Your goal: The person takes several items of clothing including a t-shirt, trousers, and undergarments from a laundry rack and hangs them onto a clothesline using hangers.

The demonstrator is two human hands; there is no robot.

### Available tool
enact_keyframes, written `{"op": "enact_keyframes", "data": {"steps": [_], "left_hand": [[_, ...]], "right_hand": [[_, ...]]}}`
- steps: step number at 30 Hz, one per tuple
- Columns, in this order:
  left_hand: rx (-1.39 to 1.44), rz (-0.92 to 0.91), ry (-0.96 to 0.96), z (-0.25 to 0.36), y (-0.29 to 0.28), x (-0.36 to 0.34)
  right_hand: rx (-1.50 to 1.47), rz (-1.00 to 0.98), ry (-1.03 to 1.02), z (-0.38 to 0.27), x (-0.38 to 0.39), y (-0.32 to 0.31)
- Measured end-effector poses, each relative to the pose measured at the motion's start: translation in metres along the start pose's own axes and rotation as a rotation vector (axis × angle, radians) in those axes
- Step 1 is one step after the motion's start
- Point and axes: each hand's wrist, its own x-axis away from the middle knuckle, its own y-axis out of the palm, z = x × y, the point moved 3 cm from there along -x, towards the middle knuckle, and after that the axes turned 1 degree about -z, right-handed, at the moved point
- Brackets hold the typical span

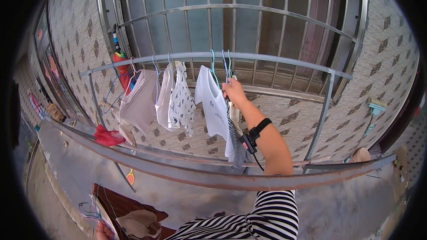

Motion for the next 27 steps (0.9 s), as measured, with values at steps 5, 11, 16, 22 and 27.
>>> {"op": "enact_keyframes", "data": {"steps": [5, 11, 16, 22, 27], "left_hand": [[0.005, 0.015, 0.039, 0.000, -0.004, 0.011], [0.012, 0.025, 0.068, -0.003, -0.013, 0.018], [0.017, 0.024, 0.104, -0.008, -0.025, 0.028], [0.023, -0.154, 0.158, -0.019, -0.045, 0.007], [0.011, -0.146, 0.129, -0.017, -0.036, -0.002]], "right_hand": [[0.094, 0.115, 0.024, 0.022, -0.026, 0.019], [-0.112, 0.104, 0.114, -0.001, -0.032, 0.061], [-0.355, 0.029, 0.005, -0.047, -0.026, 0.085], [-0.440, -0.150, 0.073, -0.063, 0.062, 0.124], [-0.137, -0.292, 0.082, -0.006, 0.150, 0.164]]}}
